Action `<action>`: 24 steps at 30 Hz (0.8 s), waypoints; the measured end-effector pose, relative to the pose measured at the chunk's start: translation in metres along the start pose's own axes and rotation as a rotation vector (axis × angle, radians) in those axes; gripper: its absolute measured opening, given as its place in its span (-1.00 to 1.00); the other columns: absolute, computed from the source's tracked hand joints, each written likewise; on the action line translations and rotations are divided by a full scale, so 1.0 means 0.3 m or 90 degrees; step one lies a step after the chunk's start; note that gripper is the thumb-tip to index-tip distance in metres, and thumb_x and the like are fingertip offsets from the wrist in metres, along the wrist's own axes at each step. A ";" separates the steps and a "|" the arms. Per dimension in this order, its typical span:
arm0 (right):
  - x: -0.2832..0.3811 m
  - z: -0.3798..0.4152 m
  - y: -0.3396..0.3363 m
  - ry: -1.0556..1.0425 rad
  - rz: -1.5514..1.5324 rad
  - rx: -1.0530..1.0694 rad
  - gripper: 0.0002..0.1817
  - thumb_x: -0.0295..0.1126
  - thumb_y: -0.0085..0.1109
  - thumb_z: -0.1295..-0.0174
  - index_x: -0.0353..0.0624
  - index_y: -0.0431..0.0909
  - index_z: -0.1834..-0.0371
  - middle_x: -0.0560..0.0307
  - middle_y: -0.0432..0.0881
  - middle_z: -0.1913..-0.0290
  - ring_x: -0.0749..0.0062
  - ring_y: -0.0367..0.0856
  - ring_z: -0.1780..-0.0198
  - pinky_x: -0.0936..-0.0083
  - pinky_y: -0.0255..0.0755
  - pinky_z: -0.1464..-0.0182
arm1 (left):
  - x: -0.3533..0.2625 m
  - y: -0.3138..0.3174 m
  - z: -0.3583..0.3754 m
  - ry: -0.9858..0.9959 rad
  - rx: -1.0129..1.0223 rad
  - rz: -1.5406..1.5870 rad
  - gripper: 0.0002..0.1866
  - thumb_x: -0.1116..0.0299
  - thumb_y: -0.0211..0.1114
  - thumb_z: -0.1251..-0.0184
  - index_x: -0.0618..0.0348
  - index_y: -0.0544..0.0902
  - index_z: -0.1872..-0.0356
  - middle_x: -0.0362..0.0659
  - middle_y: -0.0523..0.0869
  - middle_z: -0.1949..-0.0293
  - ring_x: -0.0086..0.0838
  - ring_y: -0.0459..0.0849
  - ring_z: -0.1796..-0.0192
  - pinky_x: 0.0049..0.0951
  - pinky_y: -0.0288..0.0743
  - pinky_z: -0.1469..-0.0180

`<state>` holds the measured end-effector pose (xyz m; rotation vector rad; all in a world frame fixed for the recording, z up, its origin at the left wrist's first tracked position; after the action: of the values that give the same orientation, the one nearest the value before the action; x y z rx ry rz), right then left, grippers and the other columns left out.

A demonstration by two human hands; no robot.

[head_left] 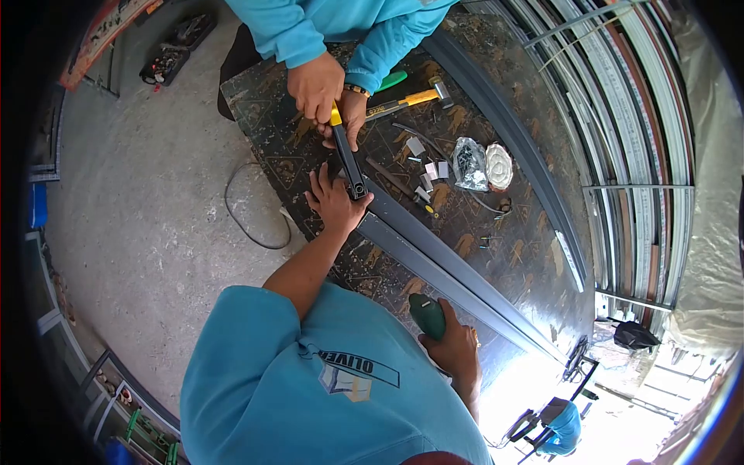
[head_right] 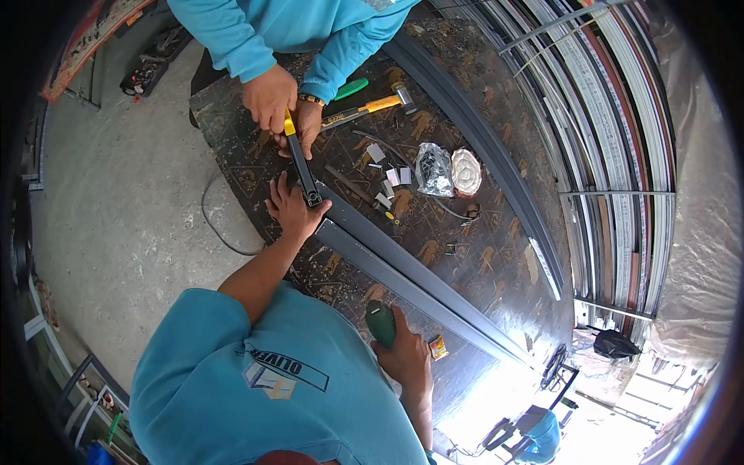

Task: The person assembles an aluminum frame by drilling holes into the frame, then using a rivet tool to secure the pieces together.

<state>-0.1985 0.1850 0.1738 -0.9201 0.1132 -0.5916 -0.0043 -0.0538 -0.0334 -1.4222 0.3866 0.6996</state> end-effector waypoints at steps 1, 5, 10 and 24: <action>0.004 0.001 -0.003 0.000 0.004 0.001 -0.09 -0.15 0.44 -0.05 0.17 0.22 -0.52 -0.30 0.75 0.11 -0.29 0.72 0.04 -0.06 0.56 -0.07 | 0.010 0.013 -0.004 -0.003 0.001 0.002 -0.20 -0.38 0.45 -0.01 0.12 0.63 -0.07 0.06 0.10 -0.56 0.17 -0.15 -0.64 0.56 -0.23 -0.45; 0.026 0.006 -0.007 0.023 0.003 0.012 -0.09 -0.20 0.47 -0.01 0.11 0.26 -0.50 -0.25 0.75 0.06 -0.23 0.73 0.01 -0.01 0.49 -0.18 | 0.013 0.018 0.000 0.012 -0.020 -0.002 -0.12 -0.47 0.38 0.03 0.14 0.62 -0.08 0.07 0.11 -0.55 0.19 -0.13 -0.63 0.60 -0.20 -0.42; 0.022 -0.005 -0.005 0.034 0.016 0.009 -0.09 -0.24 0.50 0.02 0.07 0.30 -0.49 -0.18 0.76 0.01 -0.19 0.73 -0.02 0.04 0.46 -0.25 | -0.003 -0.005 -0.004 -0.011 0.014 -0.004 -0.23 -0.25 0.55 0.03 0.16 0.62 -0.05 0.07 0.12 -0.55 0.17 -0.12 -0.63 0.57 -0.18 -0.43; 0.033 -0.011 -0.007 0.028 0.025 0.034 -0.09 -0.17 0.44 -0.08 0.15 0.20 -0.54 -0.32 0.73 0.03 -0.27 0.70 -0.04 0.00 0.53 -0.14 | 0.014 0.017 0.001 0.028 -0.050 0.014 -0.15 -0.43 0.43 0.02 0.17 0.61 -0.02 0.12 0.14 -0.54 0.26 -0.11 -0.61 0.61 -0.19 -0.41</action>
<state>-0.1924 0.1764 0.1751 -0.8514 0.1539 -0.5754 -0.0045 -0.0525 -0.0401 -1.5116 0.4128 0.7094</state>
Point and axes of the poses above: each hand's wrist, its own z-axis away from the middle knuckle, its own y-axis out of the palm, x = y × z, the point moved 7 cm from there along -z, towards the middle knuckle
